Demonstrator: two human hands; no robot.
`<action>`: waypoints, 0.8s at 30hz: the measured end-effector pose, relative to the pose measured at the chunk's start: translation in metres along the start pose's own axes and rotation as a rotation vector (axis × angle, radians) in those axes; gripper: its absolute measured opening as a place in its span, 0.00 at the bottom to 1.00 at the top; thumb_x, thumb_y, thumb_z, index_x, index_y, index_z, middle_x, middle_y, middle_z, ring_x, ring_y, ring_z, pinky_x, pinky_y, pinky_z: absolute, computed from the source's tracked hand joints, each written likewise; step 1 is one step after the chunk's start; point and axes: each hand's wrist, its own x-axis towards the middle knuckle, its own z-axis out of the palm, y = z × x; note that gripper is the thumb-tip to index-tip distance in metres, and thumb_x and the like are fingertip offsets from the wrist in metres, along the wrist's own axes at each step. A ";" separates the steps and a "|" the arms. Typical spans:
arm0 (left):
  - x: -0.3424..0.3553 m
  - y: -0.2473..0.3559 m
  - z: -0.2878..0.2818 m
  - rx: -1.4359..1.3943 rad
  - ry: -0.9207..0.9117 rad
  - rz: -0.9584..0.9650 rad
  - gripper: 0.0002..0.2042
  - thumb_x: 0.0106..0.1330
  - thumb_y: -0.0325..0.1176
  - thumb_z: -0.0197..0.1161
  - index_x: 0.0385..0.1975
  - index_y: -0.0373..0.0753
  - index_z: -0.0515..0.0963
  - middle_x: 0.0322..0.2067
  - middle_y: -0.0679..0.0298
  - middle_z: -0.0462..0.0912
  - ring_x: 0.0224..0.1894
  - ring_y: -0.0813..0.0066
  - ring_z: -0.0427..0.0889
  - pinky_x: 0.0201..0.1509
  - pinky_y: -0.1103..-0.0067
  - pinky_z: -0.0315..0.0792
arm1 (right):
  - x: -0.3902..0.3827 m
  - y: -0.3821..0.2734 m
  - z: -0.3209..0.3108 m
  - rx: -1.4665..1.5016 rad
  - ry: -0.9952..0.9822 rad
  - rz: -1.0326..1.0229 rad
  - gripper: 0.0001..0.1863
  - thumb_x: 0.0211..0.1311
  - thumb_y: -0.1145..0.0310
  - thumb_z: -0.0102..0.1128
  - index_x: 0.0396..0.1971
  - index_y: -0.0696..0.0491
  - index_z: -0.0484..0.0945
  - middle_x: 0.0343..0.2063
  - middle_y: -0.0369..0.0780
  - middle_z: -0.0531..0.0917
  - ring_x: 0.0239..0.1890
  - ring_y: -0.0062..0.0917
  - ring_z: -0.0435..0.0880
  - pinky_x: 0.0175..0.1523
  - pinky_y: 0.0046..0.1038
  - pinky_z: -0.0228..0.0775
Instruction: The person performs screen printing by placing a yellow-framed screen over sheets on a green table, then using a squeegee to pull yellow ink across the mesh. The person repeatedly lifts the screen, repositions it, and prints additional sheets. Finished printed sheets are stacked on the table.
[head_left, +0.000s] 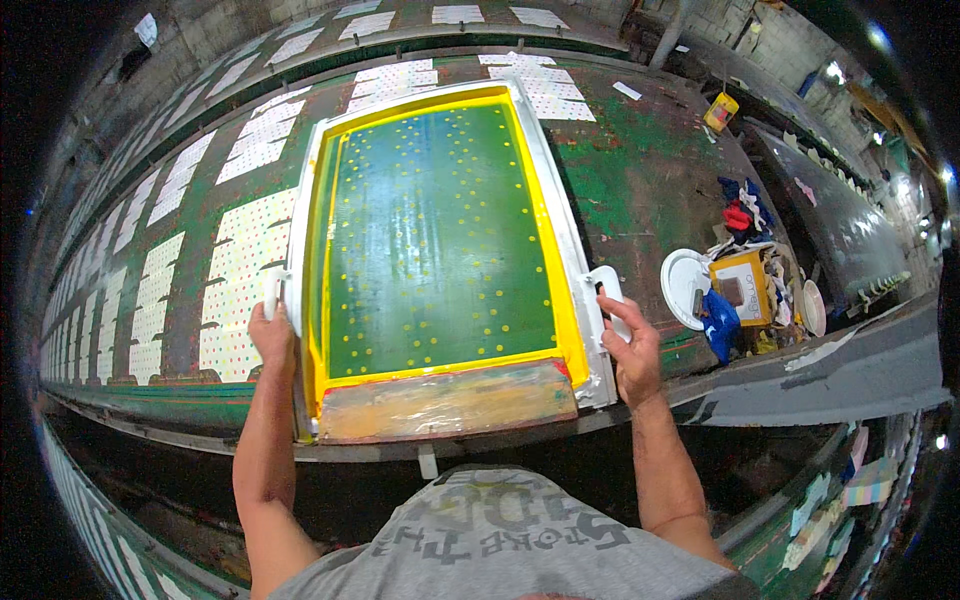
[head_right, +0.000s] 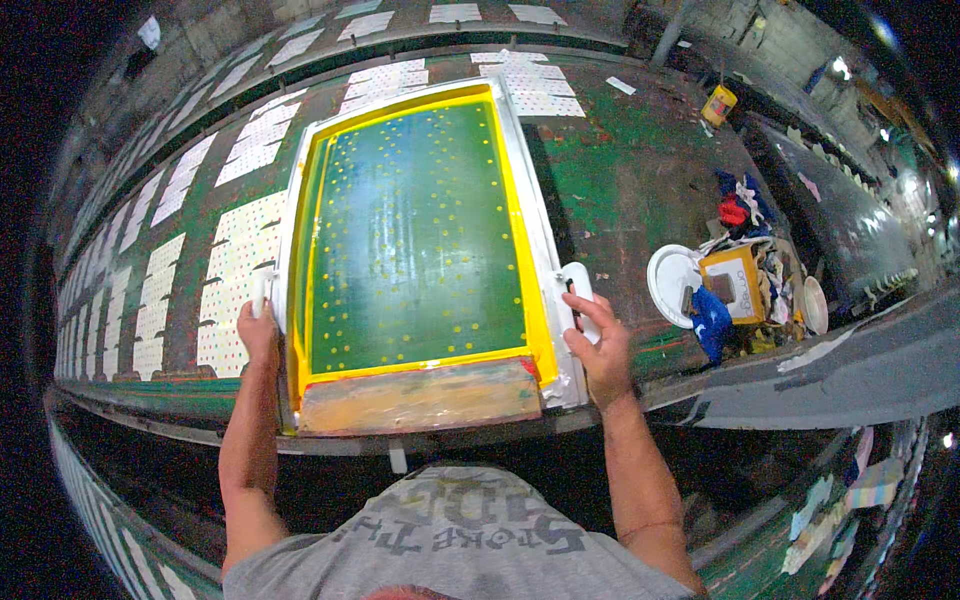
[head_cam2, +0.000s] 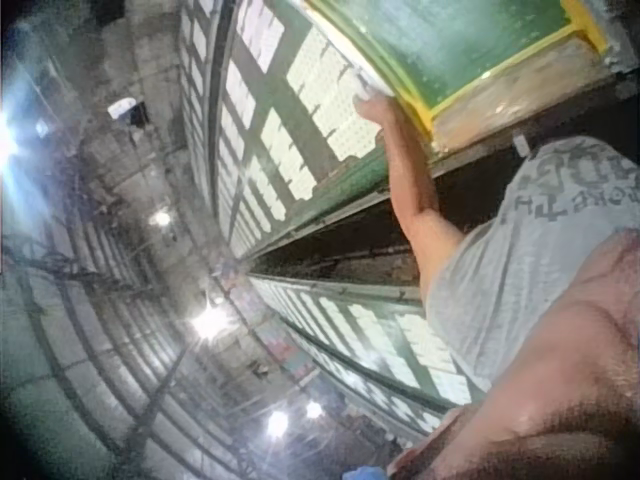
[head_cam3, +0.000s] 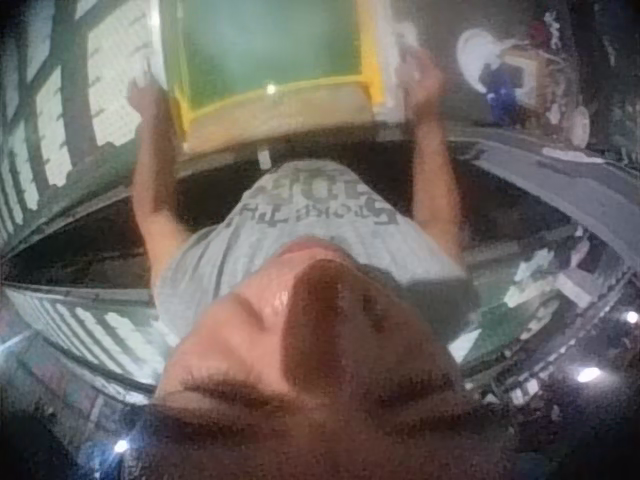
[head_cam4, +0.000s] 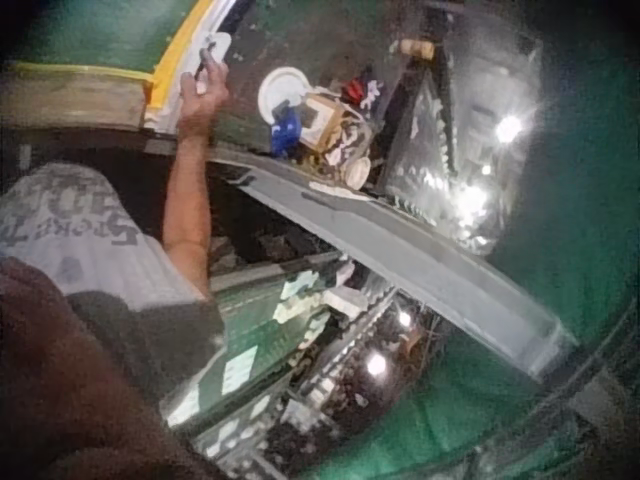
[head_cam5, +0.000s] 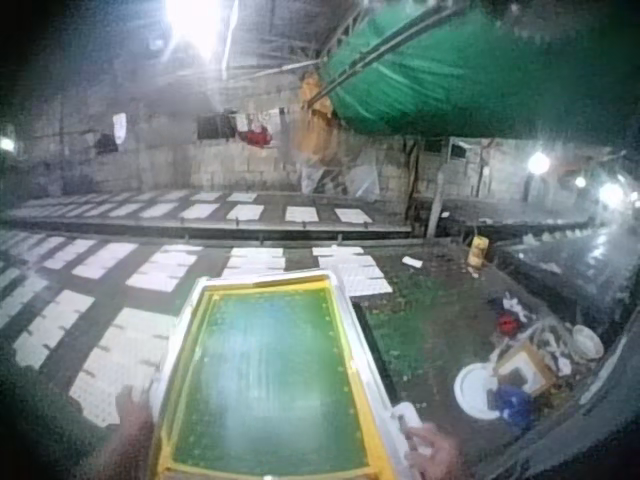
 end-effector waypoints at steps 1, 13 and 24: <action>0.009 -0.004 -0.015 -0.092 0.005 -0.011 0.09 0.75 0.27 0.68 0.49 0.29 0.84 0.38 0.60 0.90 0.39 0.73 0.86 0.46 0.72 0.80 | -0.002 -0.003 0.012 0.036 -0.020 -0.013 0.29 0.62 0.72 0.68 0.65 0.57 0.84 0.67 0.45 0.79 0.72 0.35 0.77 0.78 0.37 0.64; -0.055 -0.028 -0.320 0.222 0.333 -0.149 0.09 0.76 0.29 0.68 0.47 0.30 0.84 0.37 0.63 0.85 0.37 0.74 0.81 0.46 0.69 0.78 | -0.001 -0.006 0.156 0.296 -0.414 -0.062 0.31 0.60 0.68 0.66 0.66 0.56 0.84 0.70 0.48 0.75 0.74 0.36 0.72 0.82 0.39 0.54; -0.214 -0.042 -0.463 0.239 0.546 -0.394 0.10 0.78 0.31 0.67 0.51 0.31 0.83 0.44 0.61 0.86 0.43 0.71 0.83 0.53 0.70 0.78 | -0.005 -0.020 0.264 0.360 -0.750 -0.079 0.28 0.61 0.70 0.65 0.64 0.55 0.84 0.62 0.43 0.78 0.69 0.33 0.74 0.79 0.37 0.57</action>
